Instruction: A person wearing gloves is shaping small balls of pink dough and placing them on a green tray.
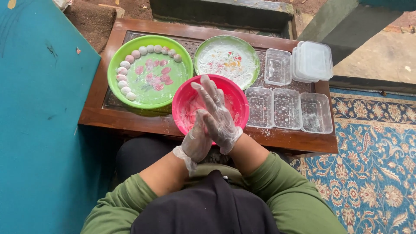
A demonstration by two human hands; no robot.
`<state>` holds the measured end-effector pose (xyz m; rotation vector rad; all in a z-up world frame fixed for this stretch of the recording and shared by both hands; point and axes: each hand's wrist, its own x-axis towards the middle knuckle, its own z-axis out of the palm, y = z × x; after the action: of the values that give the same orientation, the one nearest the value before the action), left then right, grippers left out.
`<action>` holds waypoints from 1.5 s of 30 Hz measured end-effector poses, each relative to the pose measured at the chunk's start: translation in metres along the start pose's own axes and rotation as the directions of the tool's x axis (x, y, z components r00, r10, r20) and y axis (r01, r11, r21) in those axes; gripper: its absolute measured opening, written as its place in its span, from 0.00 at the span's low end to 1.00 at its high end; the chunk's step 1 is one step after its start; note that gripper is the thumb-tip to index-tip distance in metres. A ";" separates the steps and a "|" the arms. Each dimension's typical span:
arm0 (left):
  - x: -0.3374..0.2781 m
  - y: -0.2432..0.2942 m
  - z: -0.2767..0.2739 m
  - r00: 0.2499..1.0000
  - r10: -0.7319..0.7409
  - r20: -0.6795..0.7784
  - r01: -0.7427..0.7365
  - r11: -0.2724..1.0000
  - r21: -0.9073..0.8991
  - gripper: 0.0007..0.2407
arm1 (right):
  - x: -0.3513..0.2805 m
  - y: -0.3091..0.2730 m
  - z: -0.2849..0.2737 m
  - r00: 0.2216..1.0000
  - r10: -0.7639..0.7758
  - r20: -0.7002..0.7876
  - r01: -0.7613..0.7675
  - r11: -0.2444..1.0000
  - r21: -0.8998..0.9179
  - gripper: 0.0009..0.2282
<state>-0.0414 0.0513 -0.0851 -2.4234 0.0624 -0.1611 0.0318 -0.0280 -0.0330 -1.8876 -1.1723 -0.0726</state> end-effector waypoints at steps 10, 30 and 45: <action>0.011 -0.062 0.016 0.922 -0.379 -0.080 -0.010 0.183 -0.983 0.36 | -0.040 0.009 0.054 0.842 0.491 0.222 -0.421 0.342 0.840 0.16; -0.122 -0.121 0.354 0.611 -0.693 0.384 0.749 0.348 -0.564 0.20 | 0.027 0.373 -0.058 0.350 0.937 0.000 -0.767 0.287 0.574 0.18; -0.062 -0.126 0.327 0.439 -0.655 0.615 0.896 0.267 -0.354 0.24 | 0.079 0.310 -0.089 0.492 0.869 -0.055 -0.847 0.493 0.200 0.14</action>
<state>-0.0594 0.3644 -0.2539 -2.8661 -1.6136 -0.1630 0.3399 -0.0859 -0.1432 -2.0817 0.0077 0.4227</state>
